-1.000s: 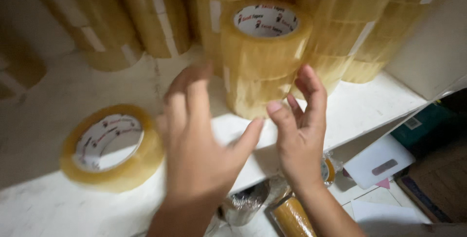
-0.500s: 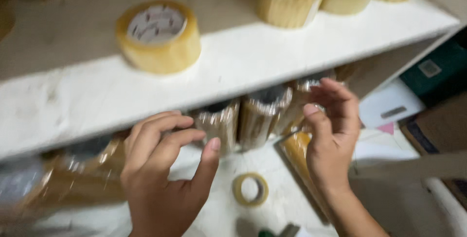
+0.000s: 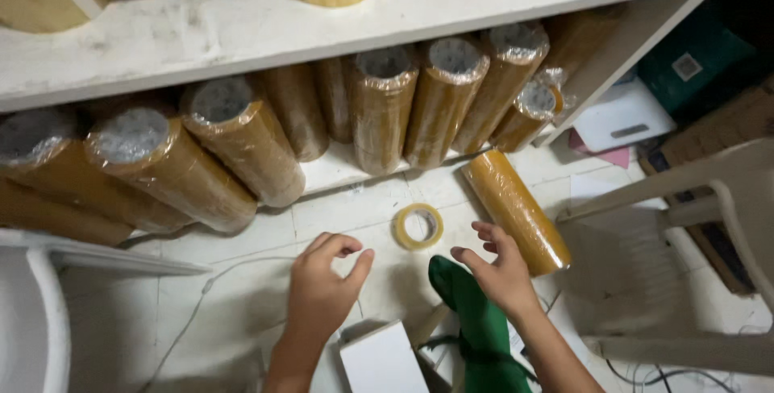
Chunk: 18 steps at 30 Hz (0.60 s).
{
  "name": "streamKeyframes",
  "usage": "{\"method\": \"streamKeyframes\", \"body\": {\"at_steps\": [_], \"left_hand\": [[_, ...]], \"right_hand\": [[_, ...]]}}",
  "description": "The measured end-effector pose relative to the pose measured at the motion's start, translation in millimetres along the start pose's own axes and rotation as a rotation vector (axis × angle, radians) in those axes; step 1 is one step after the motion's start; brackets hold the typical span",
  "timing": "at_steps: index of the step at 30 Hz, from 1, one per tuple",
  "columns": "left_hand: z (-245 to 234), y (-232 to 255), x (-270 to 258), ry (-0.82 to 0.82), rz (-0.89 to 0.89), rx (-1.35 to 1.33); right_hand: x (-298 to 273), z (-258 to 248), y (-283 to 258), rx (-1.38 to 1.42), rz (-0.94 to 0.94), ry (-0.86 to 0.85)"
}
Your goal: The person wipes a roll of clear packaging tape with a green cloth, handles several white rectangular objects on the floor, and places one of the white objects onto a shelf next to large rolls of brown tape.
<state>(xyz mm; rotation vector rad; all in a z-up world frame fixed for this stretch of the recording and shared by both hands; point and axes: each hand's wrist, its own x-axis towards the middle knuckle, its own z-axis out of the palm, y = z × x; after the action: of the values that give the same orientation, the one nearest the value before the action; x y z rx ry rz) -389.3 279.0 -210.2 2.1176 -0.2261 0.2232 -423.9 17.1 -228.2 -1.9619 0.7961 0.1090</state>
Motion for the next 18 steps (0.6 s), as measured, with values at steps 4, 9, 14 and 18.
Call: {"method": "streamKeyframes", "body": {"at_steps": [4, 9, 14, 18], "left_hand": [[22.4, -24.8, -19.8, -0.195, -0.230, 0.019], [32.7, -49.8, -30.1, -0.159, -0.096, 0.009], [69.7, -72.1, -11.3, -0.262, -0.108, 0.071], [126.9, -110.5, 6.7, -0.395, -0.084, 0.156]], "right_hand": [[-2.4, 23.6, 25.4, 0.021, -0.030, 0.025], [27.4, 51.4, 32.6, -0.082, -0.221, 0.006], [24.7, 46.3, 30.2, -0.121, -0.092, 0.095], [41.4, 41.2, 76.5, -0.128, 0.005, 0.050]]}}
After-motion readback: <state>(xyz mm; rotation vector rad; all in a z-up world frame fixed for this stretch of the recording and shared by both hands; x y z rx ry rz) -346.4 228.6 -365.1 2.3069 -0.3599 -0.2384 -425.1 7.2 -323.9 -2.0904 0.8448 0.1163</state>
